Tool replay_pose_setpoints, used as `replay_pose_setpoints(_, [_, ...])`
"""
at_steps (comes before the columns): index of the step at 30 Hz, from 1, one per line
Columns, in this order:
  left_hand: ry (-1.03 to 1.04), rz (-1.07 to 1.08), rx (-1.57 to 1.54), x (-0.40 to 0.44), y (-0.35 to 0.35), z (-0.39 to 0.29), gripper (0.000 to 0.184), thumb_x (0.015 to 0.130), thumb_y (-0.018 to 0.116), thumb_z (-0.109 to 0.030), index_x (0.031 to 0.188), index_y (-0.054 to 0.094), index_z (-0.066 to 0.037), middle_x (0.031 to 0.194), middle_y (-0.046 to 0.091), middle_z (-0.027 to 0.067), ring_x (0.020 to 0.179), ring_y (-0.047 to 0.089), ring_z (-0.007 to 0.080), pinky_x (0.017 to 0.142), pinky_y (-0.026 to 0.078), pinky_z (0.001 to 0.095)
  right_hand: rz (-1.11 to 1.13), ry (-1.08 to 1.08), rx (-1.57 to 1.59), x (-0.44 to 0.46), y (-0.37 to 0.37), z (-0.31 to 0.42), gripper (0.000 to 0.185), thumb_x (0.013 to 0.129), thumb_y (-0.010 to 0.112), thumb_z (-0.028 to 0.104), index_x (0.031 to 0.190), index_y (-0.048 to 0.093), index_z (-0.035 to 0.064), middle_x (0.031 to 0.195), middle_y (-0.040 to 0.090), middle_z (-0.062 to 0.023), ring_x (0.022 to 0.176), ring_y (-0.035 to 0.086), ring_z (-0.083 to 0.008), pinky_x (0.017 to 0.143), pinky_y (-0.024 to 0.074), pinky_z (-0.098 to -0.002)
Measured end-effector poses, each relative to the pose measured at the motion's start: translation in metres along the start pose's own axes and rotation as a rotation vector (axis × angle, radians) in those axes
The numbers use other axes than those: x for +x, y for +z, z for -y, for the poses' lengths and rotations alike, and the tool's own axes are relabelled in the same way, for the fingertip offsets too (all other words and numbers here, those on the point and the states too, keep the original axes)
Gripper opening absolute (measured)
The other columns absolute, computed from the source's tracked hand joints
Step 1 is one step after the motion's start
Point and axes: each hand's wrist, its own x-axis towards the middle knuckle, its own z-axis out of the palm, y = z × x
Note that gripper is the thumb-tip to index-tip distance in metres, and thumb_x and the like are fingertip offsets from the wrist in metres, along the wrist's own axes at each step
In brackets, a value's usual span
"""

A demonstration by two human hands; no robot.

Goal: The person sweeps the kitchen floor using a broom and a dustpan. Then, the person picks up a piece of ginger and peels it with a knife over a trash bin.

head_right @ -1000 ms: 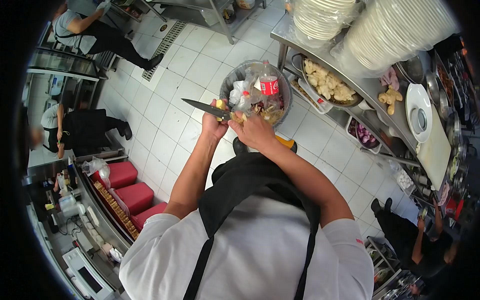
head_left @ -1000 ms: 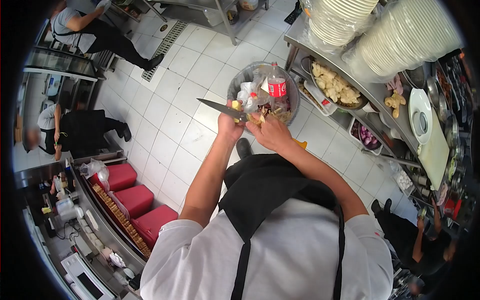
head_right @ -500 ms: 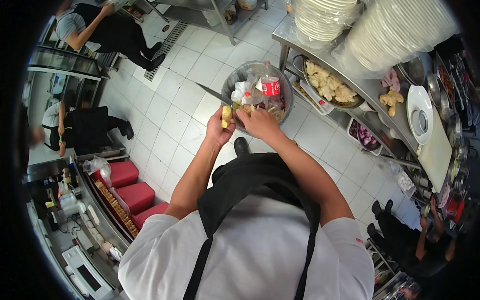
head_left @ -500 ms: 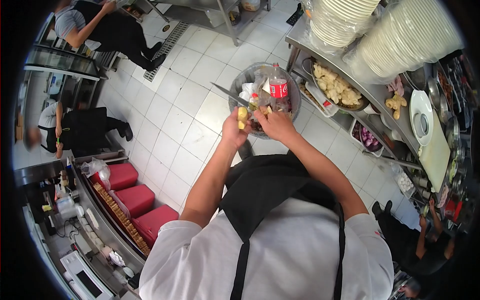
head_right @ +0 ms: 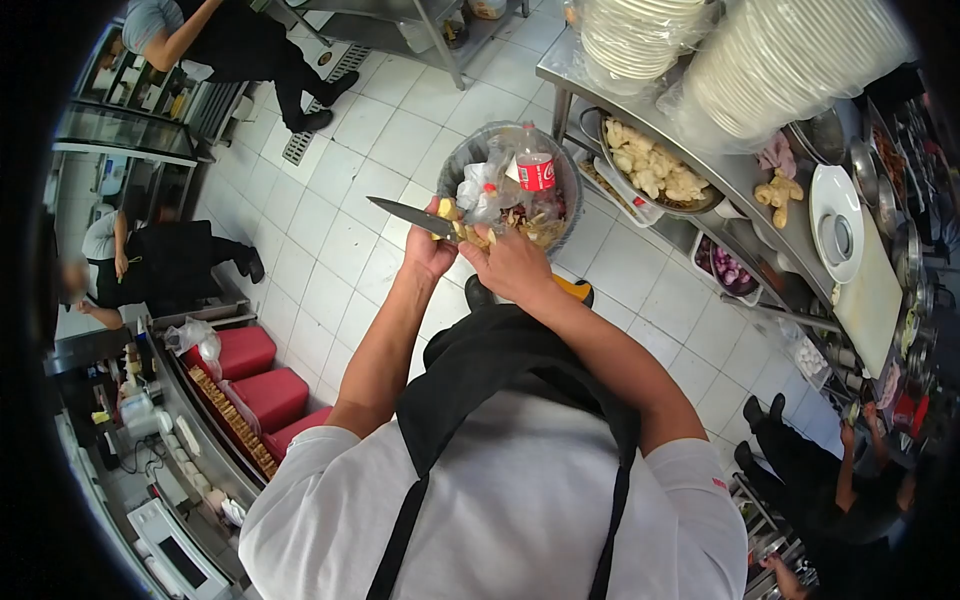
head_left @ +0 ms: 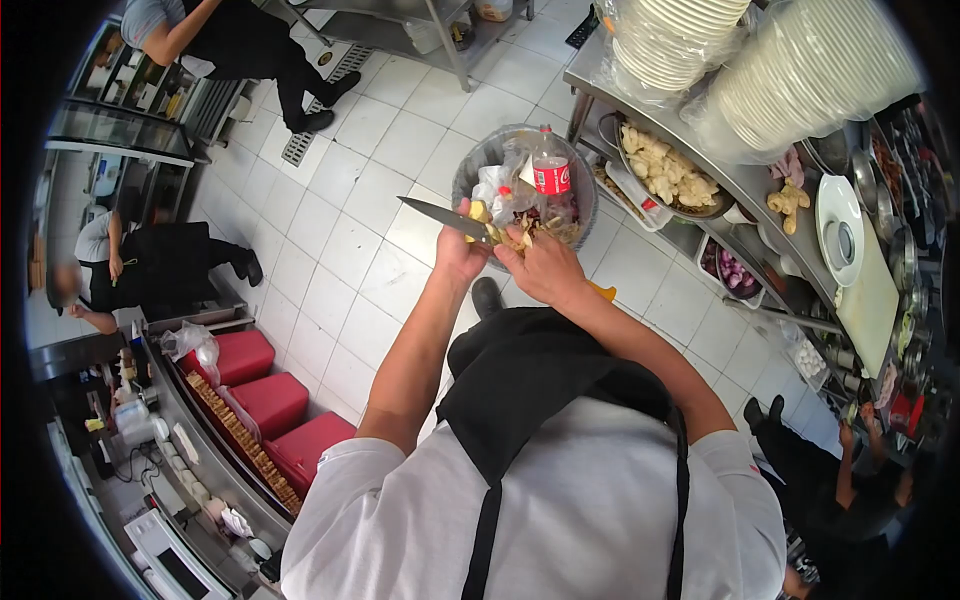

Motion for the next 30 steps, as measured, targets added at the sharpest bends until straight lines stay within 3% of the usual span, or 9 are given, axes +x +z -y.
replay_pose_setpoints(6, [-0.068,-0.014,0.041,0.013,-0.021,0.018,0.033,0.097,0.05,-0.033,0.103,0.056,-0.001,0.09,0.063,0.0107,0.074,0.062,0.0188,0.061,0.053,0.0272,0.016,0.094,-0.012,0.017,-0.003,-0.003,0.049,0.094,0.04,0.051,0.111,0.061,0.0099,0.088,0.063,-0.0271,0.087,0.061,-0.0458,0.077,0.0477,-0.0529])
replay_pose_setpoints(7, [-0.136,0.073,0.016,0.006,-0.018,0.02,0.035,0.099,0.043,-0.033,0.107,0.054,0.0,0.093,0.062,0.0116,0.073,0.061,0.0193,0.059,0.052,0.0253,0.036,0.126,0.022,0.026,-0.004,-0.009,0.049,0.094,0.04,0.051,0.109,0.061,0.0098,0.088,0.064,-0.0265,0.087,0.061,-0.0455,0.077,0.0476,-0.0529])
replay_pose_setpoints(9, [-0.183,0.128,0.023,0.0,-0.016,0.02,0.031,0.099,0.045,-0.031,0.104,0.054,-0.002,0.092,0.06,0.0087,0.076,0.06,0.0199,0.06,0.051,0.0286,0.057,0.145,0.047,0.03,-0.004,-0.019,0.049,0.094,0.038,0.051,0.107,0.061,0.0098,0.086,0.065,-0.0254,0.087,0.061,-0.0448,0.077,0.0473,-0.0528])
replay_pose_setpoints(15, [-0.101,-0.057,0.058,-0.001,-0.013,-0.001,0.027,0.099,0.041,-0.024,0.109,0.053,-0.002,0.1,0.06,0.0086,0.085,0.058,0.0194,0.067,0.052,0.029,0.08,0.053,0.076,0.016,-0.009,-0.006,0.05,0.094,0.04,0.05,0.108,0.061,0.008,0.09,0.065,-0.0259,0.09,0.061,-0.044,0.078,0.047,-0.0514])
replay_pose_setpoints(16, [-0.04,-0.096,0.065,-0.001,-0.012,-0.001,0.034,0.1,0.04,-0.031,0.109,0.056,-0.002,0.104,0.062,0.0094,0.084,0.06,0.0194,0.068,0.053,0.0294,0.05,0.032,0.074,0.013,-0.005,-0.006,0.05,0.093,0.041,0.05,0.11,0.061,0.0073,0.092,0.064,-0.0263,0.09,0.061,-0.044,0.079,0.047,-0.051])
replay_pose_setpoints(19, [-0.093,0.066,0.021,0.012,-0.026,-0.005,0.034,0.1,0.04,-0.03,0.107,0.058,-0.002,0.101,0.063,0.0093,0.087,0.061,0.0202,0.073,0.054,0.0321,0.029,-0.007,0.05,0.009,-0.003,-0.005,0.053,0.093,0.043,0.05,0.116,0.06,0.0052,0.095,0.063,-0.0272,0.092,0.06,-0.044,0.079,0.0471,-0.05])
replay_pose_setpoints(26, [-0.089,-0.04,0.089,0.005,-0.014,0.0,0.032,0.098,0.046,-0.032,0.105,0.057,-0.002,0.092,0.064,0.0091,0.081,0.063,0.0212,0.071,0.055,0.0322,-0.011,0.0,-0.013,0.008,-0.001,-0.008,0.054,0.092,0.044,0.051,0.12,0.058,0.007,0.094,0.062,-0.0281,0.091,0.06,-0.0436,0.078,0.048,-0.0498])
replay_pose_setpoints(30, [-0.248,0.161,0.321,-0.017,-0.007,0.002,0.036,0.1,0.04,-0.035,0.112,0.053,-0.003,0.099,0.061,0.0088,0.085,0.061,0.0196,0.066,0.051,0.0294,0.023,0.094,-0.016,0.022,-0.008,-0.014,0.053,0.092,0.043,0.051,0.123,0.056,0.0103,0.095,0.062,-0.0269,0.09,0.061,-0.0436,0.077,0.0487,-0.0494])
